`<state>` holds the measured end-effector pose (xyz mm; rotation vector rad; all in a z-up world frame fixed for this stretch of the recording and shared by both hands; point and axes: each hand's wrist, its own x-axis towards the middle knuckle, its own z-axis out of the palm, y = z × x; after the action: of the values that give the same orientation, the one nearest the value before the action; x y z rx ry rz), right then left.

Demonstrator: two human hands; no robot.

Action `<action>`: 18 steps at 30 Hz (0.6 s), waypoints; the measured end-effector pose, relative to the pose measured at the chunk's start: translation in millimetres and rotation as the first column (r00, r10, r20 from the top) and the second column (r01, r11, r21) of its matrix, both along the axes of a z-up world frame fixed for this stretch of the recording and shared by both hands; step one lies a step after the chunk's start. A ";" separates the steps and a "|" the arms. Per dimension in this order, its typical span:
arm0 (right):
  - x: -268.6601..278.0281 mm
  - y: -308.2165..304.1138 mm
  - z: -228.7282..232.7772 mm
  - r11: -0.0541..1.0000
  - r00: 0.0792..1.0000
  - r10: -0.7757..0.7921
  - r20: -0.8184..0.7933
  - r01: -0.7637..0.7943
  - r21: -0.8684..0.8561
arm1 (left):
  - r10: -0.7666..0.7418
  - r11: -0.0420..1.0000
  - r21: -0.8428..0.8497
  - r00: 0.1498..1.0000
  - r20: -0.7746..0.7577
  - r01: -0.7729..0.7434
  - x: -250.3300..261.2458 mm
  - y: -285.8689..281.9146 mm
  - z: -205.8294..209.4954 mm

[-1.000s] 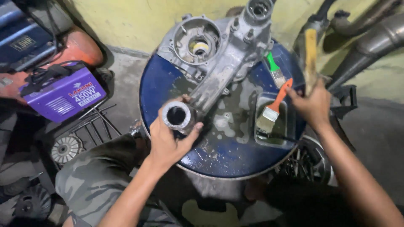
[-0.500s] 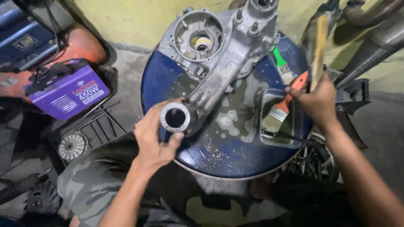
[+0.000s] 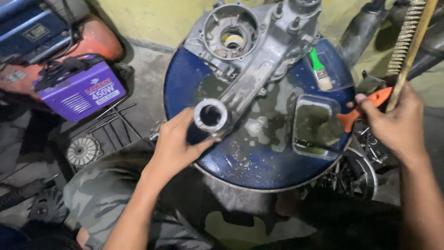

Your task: The person scrubs a cylindrical metal part with a wire brush while holding it over a blue barrel. They repeatedly rotate the part to clean different sides and occasionally dip the brush into a container of liquid.

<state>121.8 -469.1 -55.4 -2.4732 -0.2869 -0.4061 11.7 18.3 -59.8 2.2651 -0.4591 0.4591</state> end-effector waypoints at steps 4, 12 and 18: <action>1.8 -1.5 4.8 0.994 0.998 0.026 0.055 -0.020 -0.106 | 0.022 0.996 0.082 0.998 -0.055 -0.018 0.3 11.6 -6.7; -15.4 48.3 40.6 0.965 0.998 0.063 -0.016 -0.057 0.257 | 0.041 0.998 0.054 0.996 -0.084 -0.037 -13.2 32.9 13.6; 16.5 -9.0 -1.4 0.995 0.959 -0.103 0.263 0.099 0.031 | 0.048 0.999 0.021 0.993 -0.109 -0.046 -17.8 34.7 14.7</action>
<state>138.3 -478.1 -56.8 -2.4223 -0.2644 -0.7821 -6.2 53.0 -45.2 2.3093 -0.3559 0.3531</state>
